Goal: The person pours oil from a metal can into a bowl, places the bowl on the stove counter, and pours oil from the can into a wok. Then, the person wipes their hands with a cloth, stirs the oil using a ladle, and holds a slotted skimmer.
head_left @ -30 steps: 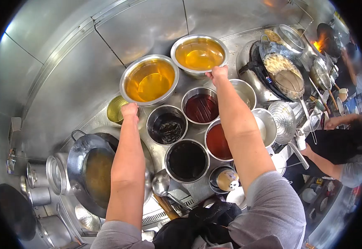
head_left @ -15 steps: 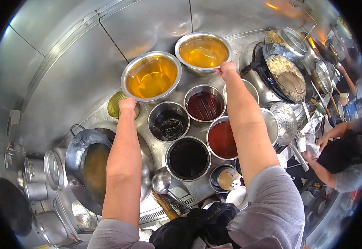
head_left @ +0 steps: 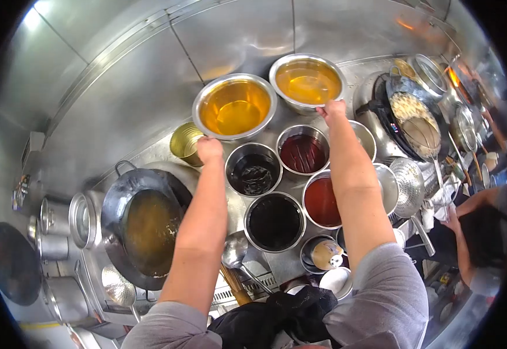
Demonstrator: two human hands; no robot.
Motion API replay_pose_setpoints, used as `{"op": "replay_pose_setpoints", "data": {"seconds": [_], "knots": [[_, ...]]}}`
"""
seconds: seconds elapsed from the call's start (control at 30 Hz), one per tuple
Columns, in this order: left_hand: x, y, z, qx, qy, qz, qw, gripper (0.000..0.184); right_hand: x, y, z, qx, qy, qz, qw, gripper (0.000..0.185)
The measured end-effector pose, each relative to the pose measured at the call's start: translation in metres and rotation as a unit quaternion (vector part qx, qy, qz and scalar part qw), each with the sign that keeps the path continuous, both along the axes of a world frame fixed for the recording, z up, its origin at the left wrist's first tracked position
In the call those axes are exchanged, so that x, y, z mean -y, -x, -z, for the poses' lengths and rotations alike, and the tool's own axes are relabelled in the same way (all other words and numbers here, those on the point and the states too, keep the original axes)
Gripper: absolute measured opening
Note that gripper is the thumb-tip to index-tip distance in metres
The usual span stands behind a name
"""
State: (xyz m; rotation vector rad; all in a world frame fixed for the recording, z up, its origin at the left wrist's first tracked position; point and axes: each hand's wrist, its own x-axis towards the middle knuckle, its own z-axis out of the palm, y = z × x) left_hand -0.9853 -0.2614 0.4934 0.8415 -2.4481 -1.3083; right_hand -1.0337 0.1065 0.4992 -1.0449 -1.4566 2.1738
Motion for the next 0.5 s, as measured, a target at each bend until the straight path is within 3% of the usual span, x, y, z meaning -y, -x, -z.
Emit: {"op": "replay_pose_setpoints", "data": {"seconds": [0.03,0.1,0.13,0.23,0.27,0.33,0.4,0.43,0.5], "knots": [[0.005,0.001,0.016,-0.052,-0.068,0.049,0.995,0.031,-0.001,0.0,-0.001,0.015,-0.009,-0.008,1.0,0.049],[-0.01,-0.017,0.042,-0.169,-0.027,-0.001,0.985,0.039,-0.001,0.004,0.003,0.015,0.006,-0.023,1.0,0.046],[-0.022,-0.044,0.023,-0.167,-0.112,0.011,0.979,0.041,-0.005,0.007,0.008,0.015,0.018,-0.03,0.999,0.042],[-0.032,-0.097,0.004,-0.143,-0.054,0.074,0.985,0.042,-0.013,0.01,0.015,0.041,-0.007,-0.1,0.994,0.042],[-0.035,-0.117,-0.008,-0.135,-0.071,0.083,0.985,0.042,-0.012,0.007,0.015,0.074,-0.041,-0.155,0.984,0.041],[-0.035,-0.156,-0.037,-0.118,-0.123,0.116,0.979,0.04,0.0,-0.004,0.004,0.06,-0.048,-0.127,0.989,0.038],[-0.023,-0.186,-0.037,-0.123,-0.12,0.14,0.975,0.039,0.012,-0.03,-0.029,0.085,-0.291,-0.167,0.938,0.042],[-0.018,-0.199,-0.04,-0.127,-0.115,0.17,0.97,0.039,0.015,-0.038,-0.04,0.082,-0.297,-0.162,0.937,0.042],[-0.002,-0.229,-0.047,-0.131,-0.116,0.204,0.963,0.039,0.022,-0.054,-0.065,0.164,-0.452,-0.201,0.853,0.045]]}}
